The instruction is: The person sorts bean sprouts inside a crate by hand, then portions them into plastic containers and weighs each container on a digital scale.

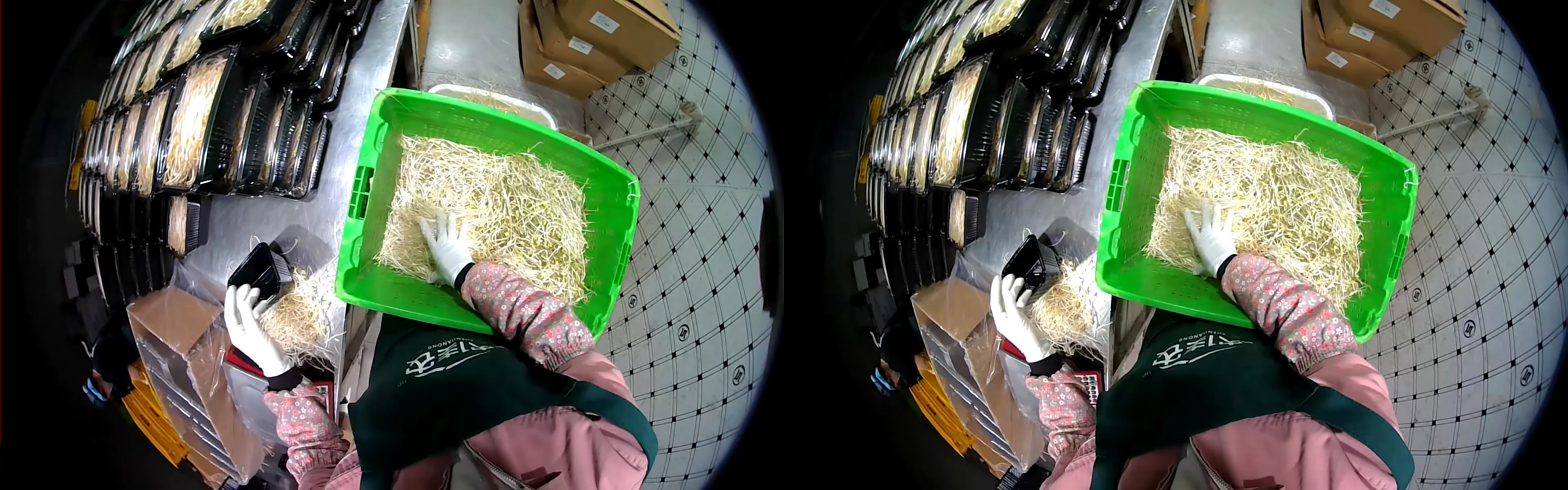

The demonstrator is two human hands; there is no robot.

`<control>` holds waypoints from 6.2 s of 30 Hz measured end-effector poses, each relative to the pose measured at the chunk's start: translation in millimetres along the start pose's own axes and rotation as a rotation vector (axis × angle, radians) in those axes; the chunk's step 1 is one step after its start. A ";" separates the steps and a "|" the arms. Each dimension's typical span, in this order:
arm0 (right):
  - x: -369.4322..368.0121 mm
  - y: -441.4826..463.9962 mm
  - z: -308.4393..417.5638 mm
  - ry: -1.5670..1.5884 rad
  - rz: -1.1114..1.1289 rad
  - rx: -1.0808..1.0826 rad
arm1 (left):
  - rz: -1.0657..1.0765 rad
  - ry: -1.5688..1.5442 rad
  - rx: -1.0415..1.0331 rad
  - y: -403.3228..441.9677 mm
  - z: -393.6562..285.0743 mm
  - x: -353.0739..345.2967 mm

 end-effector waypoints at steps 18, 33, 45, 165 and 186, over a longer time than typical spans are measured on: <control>-27.5 49.6 -2.1 0.016 -0.539 -0.036 | -0.432 0.039 0.376 1.2 169.5 158.4; 48.5 42.2 -66.6 0.348 0.067 0.045 | -0.713 -0.037 0.640 5.8 235.7 141.5; 221.8 -80.5 33.8 0.169 -0.340 0.289 | -0.572 0.179 -0.419 -23.6 -17.8 103.7; 191.4 -284.6 480.0 0.555 -0.328 1.488 | -0.112 0.985 -0.145 -179.9 -9.4 354.0; 227.6 -285.8 656.8 0.195 -0.185 1.422 | -0.085 0.975 -0.014 -171.7 -8.0 333.9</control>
Point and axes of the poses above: each hand's wrist, its own y-axis towards the middle knuckle, its own x-axis out of the back of the hand, z = x × y, the point moved 7 cm from there along y, towards the middle knuckle, and after that the axes turned 12 degrees about -x, right-handed, at the moved point
